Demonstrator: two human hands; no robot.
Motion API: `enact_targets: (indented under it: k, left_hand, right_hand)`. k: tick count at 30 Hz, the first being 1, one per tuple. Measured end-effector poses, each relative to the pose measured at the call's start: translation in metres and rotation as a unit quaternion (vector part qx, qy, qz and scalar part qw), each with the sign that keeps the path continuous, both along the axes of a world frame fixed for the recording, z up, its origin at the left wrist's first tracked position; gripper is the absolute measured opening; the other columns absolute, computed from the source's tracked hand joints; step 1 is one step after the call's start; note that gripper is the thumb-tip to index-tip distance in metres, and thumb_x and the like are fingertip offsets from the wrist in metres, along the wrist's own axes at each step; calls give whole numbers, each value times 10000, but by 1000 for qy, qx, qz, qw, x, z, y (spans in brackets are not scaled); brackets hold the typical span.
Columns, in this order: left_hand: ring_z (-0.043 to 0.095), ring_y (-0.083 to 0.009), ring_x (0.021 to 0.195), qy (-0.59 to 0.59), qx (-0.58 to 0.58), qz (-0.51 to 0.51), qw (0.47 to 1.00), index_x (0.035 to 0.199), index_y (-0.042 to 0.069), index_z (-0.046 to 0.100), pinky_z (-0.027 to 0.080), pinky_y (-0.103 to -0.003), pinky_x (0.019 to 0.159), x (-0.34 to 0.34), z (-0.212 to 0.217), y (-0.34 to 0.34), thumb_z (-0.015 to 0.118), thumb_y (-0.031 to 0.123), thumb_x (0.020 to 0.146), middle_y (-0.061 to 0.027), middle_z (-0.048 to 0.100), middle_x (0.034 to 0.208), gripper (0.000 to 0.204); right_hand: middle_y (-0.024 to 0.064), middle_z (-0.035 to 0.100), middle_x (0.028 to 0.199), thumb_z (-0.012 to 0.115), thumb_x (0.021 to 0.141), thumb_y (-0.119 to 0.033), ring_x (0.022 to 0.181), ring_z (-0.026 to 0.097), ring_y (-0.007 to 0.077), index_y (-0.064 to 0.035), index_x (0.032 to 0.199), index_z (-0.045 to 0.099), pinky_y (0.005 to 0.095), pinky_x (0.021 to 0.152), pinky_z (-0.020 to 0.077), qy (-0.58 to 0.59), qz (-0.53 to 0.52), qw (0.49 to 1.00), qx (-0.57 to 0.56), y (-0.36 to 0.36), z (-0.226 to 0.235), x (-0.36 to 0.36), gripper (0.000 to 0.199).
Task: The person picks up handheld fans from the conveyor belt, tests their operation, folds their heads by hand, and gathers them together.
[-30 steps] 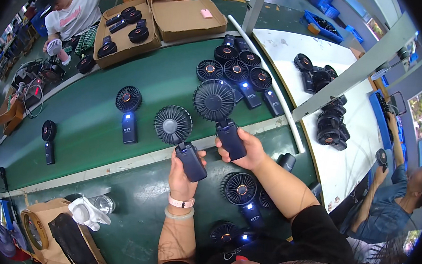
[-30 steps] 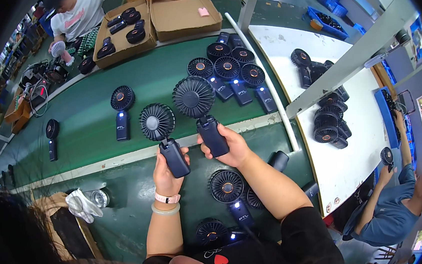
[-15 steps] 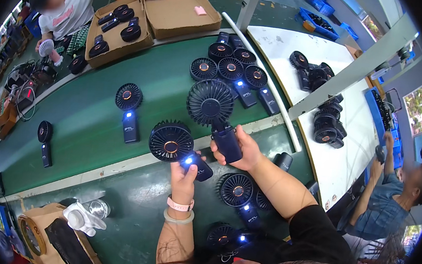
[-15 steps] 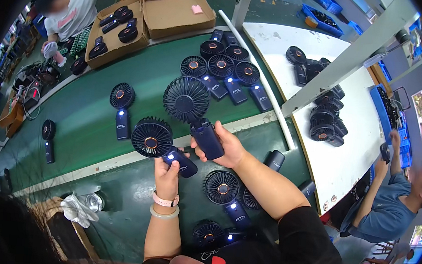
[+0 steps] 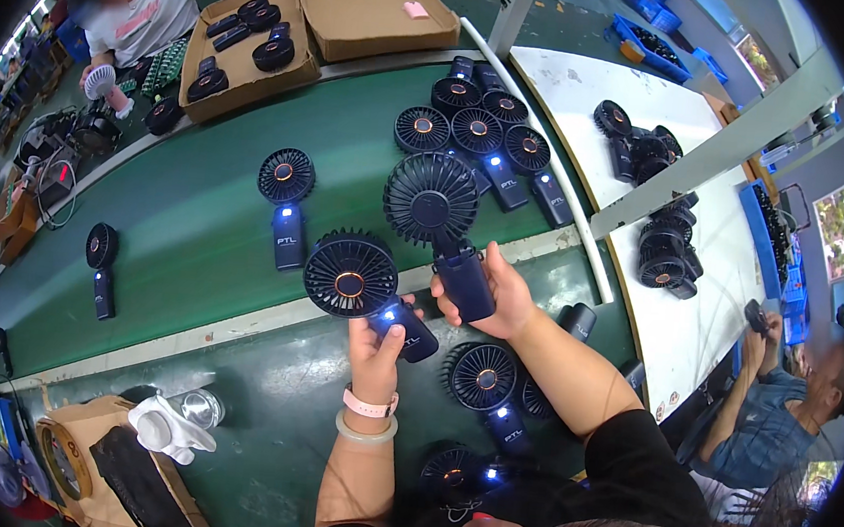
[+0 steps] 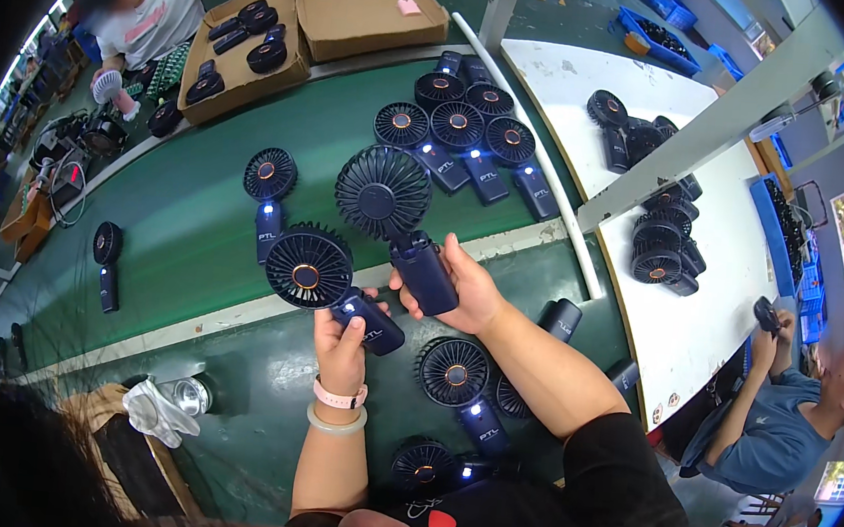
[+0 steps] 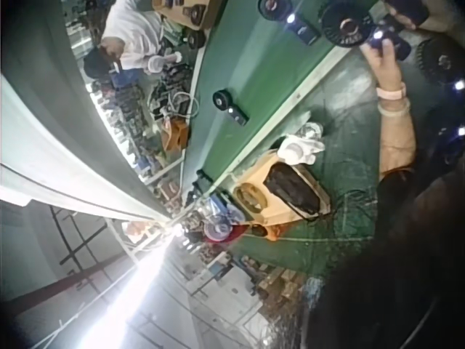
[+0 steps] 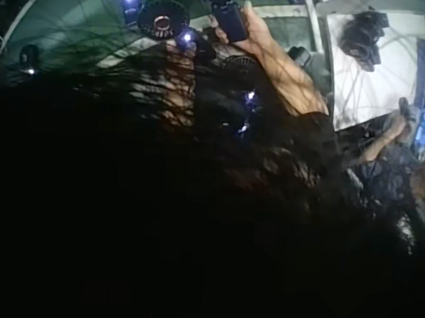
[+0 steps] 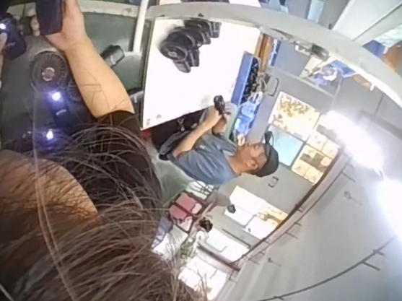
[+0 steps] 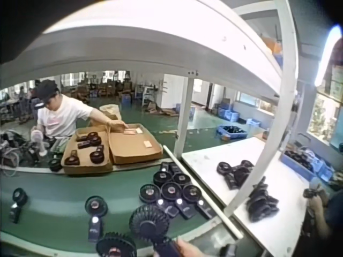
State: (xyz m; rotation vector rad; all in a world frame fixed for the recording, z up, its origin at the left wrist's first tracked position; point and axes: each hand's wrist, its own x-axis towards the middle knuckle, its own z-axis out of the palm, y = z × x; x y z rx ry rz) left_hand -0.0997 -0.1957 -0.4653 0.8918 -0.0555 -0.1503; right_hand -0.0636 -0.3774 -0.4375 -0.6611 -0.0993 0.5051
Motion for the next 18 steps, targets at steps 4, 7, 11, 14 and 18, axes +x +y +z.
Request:
enact_targets:
  k: [4,7,11,14,18]
  left_hand:
    - [564,-237,962,-17,-7,8,1000,1263,17,326,453,-368,873,-1,1,1,561,78,836,-160,525,1106,491]
    - [562,-237,965,-16,-5,11,1000,1266,17,323,455,-369,876,-1,1,1,559,68,834,-160,522,1106,494]
    - [561,-230,957,-20,1,33,999,1265,15,326,458,-359,873,1,0,-1,556,56,833,-155,518,1107,490]
    - [582,-215,890,-12,10,42,999,1214,17,359,499,-360,784,2,3,-2,581,117,837,-157,537,1069,449]
    - [580,-208,878,-16,22,52,998,1206,15,367,504,-360,768,3,0,-1,595,120,831,-151,539,1060,451]
  right_hand:
    - [148,569,962,173,915,-552,677,563,218,-20,1134,463,320,601,450,3,-3,1000,-5,1,2,0,645]
    - [148,570,963,168,916,-550,669,563,219,-24,1131,463,322,600,452,18,0,1000,-15,2,2,1,640]
    - [147,568,975,136,913,-557,686,563,221,-26,1143,460,317,600,449,10,7,1000,-14,1,1,2,663]
    - [128,561,970,294,922,-501,722,566,207,-33,1182,430,304,641,462,19,11,1000,-10,3,3,0,553]
    - [56,528,953,676,787,-250,839,547,162,-75,1230,388,312,730,481,3,-87,992,-93,9,6,-7,556]
